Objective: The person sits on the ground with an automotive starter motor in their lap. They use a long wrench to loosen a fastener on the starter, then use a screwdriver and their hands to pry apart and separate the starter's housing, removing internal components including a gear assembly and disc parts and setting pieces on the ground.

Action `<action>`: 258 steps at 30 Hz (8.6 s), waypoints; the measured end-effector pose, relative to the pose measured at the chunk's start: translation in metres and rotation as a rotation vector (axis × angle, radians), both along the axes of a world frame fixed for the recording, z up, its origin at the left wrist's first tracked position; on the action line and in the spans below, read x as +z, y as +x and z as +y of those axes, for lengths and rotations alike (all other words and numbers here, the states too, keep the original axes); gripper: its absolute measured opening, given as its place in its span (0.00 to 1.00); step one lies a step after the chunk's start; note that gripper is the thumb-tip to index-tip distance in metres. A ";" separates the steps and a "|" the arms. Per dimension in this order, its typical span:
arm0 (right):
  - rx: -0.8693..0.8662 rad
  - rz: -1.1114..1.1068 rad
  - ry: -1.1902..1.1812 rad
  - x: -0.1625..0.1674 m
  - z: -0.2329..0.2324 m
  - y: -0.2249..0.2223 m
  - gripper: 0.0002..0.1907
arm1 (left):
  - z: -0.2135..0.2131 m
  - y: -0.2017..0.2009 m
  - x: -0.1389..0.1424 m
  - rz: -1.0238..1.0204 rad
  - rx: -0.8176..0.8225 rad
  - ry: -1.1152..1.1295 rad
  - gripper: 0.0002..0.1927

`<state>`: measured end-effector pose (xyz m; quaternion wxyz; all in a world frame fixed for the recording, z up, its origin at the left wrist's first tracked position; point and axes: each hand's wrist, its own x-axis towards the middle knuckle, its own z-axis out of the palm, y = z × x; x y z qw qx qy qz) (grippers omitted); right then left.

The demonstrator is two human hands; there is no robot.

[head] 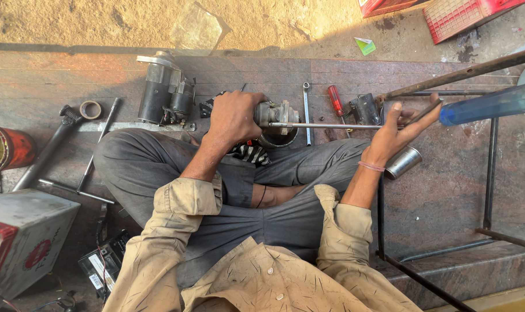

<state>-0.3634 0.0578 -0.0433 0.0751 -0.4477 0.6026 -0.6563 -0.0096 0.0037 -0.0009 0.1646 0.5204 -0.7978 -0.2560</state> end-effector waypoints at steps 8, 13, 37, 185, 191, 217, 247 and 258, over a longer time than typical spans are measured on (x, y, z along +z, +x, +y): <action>-0.097 -0.315 -0.157 0.007 -0.035 -0.003 0.13 | -0.007 -0.001 -0.001 -0.021 0.005 0.020 0.26; -0.132 -0.434 -0.336 0.011 -0.044 0.010 0.10 | -0.011 0.001 0.001 -0.054 0.004 0.024 0.28; 1.076 -2.047 -0.100 -0.026 0.007 -0.059 0.10 | -0.008 0.007 0.002 0.032 -0.007 0.067 0.27; 0.202 -1.629 -0.435 -0.023 0.029 -0.026 0.31 | 0.002 -0.006 0.023 0.049 -0.279 -0.107 0.43; 0.894 -2.102 -0.575 -0.020 0.032 -0.022 0.22 | 0.003 -0.006 0.019 0.123 -0.184 -0.046 0.21; 0.140 -0.694 -0.315 -0.014 0.027 -0.024 0.45 | 0.003 -0.004 0.015 0.052 -0.148 -0.114 0.21; 0.406 -0.925 -0.442 0.002 0.027 0.001 0.33 | -0.001 0.003 0.012 0.069 -0.124 -0.088 0.19; 0.764 -1.852 0.241 0.037 0.044 -0.050 0.23 | 0.003 -0.002 0.013 0.098 -0.150 -0.150 0.19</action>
